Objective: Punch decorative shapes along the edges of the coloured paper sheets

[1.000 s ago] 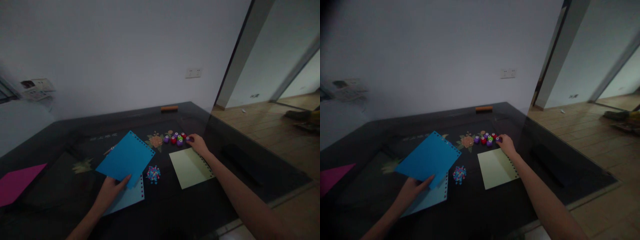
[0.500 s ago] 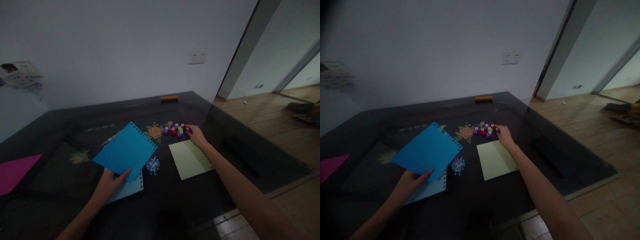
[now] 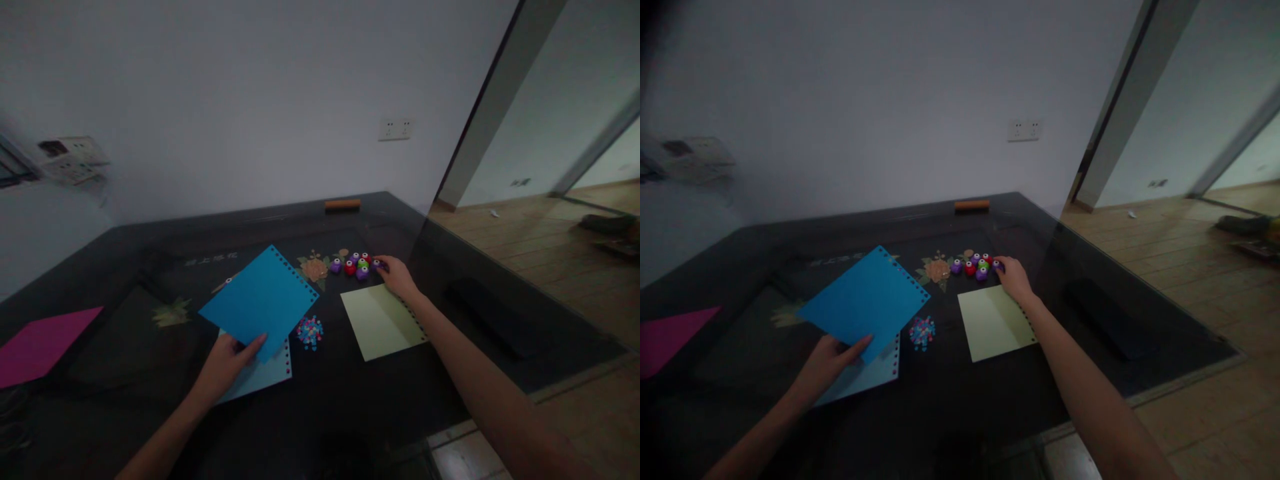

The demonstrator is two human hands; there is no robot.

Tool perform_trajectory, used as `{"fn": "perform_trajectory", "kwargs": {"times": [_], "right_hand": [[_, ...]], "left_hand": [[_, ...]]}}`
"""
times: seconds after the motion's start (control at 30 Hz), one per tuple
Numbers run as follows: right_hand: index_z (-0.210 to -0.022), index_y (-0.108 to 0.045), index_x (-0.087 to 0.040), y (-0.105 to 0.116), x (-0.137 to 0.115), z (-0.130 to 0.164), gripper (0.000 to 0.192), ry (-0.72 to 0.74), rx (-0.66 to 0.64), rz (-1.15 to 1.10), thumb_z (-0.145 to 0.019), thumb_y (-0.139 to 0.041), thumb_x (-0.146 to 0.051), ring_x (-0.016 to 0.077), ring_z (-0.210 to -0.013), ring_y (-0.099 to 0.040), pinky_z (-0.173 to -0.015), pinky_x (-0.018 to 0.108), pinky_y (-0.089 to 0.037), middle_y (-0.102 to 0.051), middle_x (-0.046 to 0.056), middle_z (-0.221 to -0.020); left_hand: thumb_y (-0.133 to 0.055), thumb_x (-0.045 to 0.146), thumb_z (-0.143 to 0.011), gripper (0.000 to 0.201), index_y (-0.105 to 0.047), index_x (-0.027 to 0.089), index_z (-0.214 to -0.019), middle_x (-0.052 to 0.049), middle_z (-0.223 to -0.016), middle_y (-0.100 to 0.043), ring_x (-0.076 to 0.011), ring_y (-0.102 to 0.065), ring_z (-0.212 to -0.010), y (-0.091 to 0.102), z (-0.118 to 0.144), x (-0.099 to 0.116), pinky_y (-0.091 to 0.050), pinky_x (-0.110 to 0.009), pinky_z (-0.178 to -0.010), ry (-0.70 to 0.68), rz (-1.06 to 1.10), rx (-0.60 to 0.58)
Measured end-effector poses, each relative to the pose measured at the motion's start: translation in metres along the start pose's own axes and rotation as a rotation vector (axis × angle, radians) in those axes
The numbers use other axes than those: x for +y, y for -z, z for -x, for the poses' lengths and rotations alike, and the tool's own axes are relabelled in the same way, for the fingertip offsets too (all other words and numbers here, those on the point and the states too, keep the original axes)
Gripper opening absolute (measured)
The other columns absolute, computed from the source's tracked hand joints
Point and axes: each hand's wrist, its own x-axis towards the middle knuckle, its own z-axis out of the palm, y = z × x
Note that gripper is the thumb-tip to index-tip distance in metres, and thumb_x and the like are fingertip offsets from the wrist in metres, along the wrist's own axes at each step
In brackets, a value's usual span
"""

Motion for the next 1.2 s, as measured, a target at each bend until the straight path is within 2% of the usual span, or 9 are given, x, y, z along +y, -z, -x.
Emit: {"fn": "perform_trajectory", "kwargs": {"times": [0.27, 0.43, 0.5, 0.63, 0.7, 0.77, 0.9, 1.0, 1.2], "right_hand": [[-0.106, -0.064, -0.014, 0.011, -0.016, 0.007, 0.030, -0.061, 0.108, -0.037, -0.076, -0.056, -0.014, 0.0257, -0.097, -0.059, -0.088, 0.041, -0.043, -0.065, 0.014, -0.105], [-0.103, -0.064, -0.014, 0.034, -0.051, 0.010, 0.026, -0.037, 0.171, -0.161, -0.080, -0.053, -0.019, 0.0222, -0.091, -0.061, -0.081, 0.037, -0.047, -0.066, 0.012, -0.102], [-0.096, -0.066, -0.017, 0.040, -0.076, 0.017, 0.021, 0.015, 0.103, -0.266, -0.083, -0.052, -0.025, 0.0181, -0.083, -0.064, -0.075, 0.031, -0.050, -0.069, 0.008, -0.093], [-0.101, -0.064, -0.016, 0.034, -0.127, 0.042, 0.029, -0.010, -0.393, -0.836, -0.083, -0.054, -0.036, 0.0173, -0.073, -0.065, -0.065, 0.031, -0.051, -0.069, 0.008, -0.085], [-0.101, -0.063, -0.017, 0.026, -0.144, 0.055, 0.032, -0.076, -0.467, -0.948, -0.077, -0.062, -0.037, 0.0172, -0.072, -0.064, -0.065, 0.031, -0.050, -0.068, 0.006, -0.083], [-0.094, -0.064, -0.017, 0.019, -0.153, 0.064, 0.031, -0.135, -0.441, -0.984, -0.069, -0.070, -0.034, 0.0167, -0.072, -0.063, -0.069, 0.032, -0.050, -0.068, 0.005, -0.081], [-0.077, -0.064, -0.016, 0.012, -0.151, 0.068, 0.021, -0.210, -0.396, -1.001, -0.064, -0.073, -0.030, 0.0154, -0.065, -0.060, -0.066, 0.031, -0.048, -0.065, 0.001, -0.070], [-0.075, -0.064, -0.016, 0.012, -0.147, 0.068, 0.018, -0.249, -0.375, -0.993, -0.063, -0.072, -0.028, 0.0146, -0.062, -0.059, -0.063, 0.030, -0.046, -0.064, 0.000, -0.066], [-0.078, -0.063, -0.015, 0.008, -0.147, 0.070, 0.027, -0.301, -0.399, -1.076, -0.058, -0.075, -0.028, 0.0140, -0.060, -0.057, -0.058, 0.028, -0.044, -0.063, -0.001, -0.065]], "left_hand": [[-0.052, 0.060, -0.065, 0.043, -0.046, 0.020, -0.049, 0.003, -0.044, -0.049, -0.0151, -0.048, -0.045, 0.001, 0.003, 0.012, -0.039, -0.027, -0.050, 0.012, 0.064, -0.052], [-0.052, 0.062, -0.067, 0.046, -0.050, 0.018, -0.051, 0.002, -0.046, -0.051, -0.0146, -0.048, -0.047, 0.001, 0.002, 0.007, -0.039, -0.026, -0.049, -0.012, 0.094, -0.113], [-0.052, 0.060, -0.070, 0.045, -0.051, 0.018, -0.054, 0.002, -0.048, -0.051, -0.0143, -0.048, -0.048, 0.000, 0.002, 0.005, -0.039, -0.025, -0.049, -0.028, 0.115, -0.154], [-0.054, 0.054, -0.074, 0.041, -0.052, 0.017, -0.057, 0.002, -0.048, -0.050, -0.0133, -0.047, -0.048, -0.001, 0.006, 0.005, -0.038, -0.024, -0.049, -0.039, 0.138, -0.265], [-0.056, 0.053, -0.074, 0.039, -0.054, 0.017, -0.059, 0.003, -0.049, -0.050, -0.0127, -0.047, -0.047, -0.002, 0.008, 0.006, -0.038, -0.023, -0.049, -0.039, 0.155, -0.320], [-0.057, 0.052, -0.073, 0.038, -0.055, 0.017, -0.061, 0.002, -0.051, -0.053, -0.0127, -0.048, -0.047, -0.003, 0.011, 0.007, -0.039, -0.023, -0.048, -0.035, 0.181, -0.344], [-0.057, 0.051, -0.075, 0.037, -0.059, 0.016, -0.064, -0.001, -0.058, -0.059, -0.0152, -0.054, -0.054, -0.006, 0.010, 0.007, -0.043, -0.024, -0.053, -0.084, 0.200, -0.306], [-0.054, 0.048, -0.079, 0.032, -0.063, 0.017, -0.078, -0.003, -0.073, -0.065, -0.0178, -0.059, -0.066, -0.006, 0.005, 0.007, -0.047, -0.027, -0.061, -0.138, 0.249, -0.207], [-0.058, 0.044, -0.076, 0.030, -0.063, 0.015, -0.083, 0.000, -0.065, -0.061, -0.0145, -0.054, -0.055, -0.006, 0.000, 0.008, -0.045, -0.026, -0.054, -0.106, 0.256, -0.019]]}}
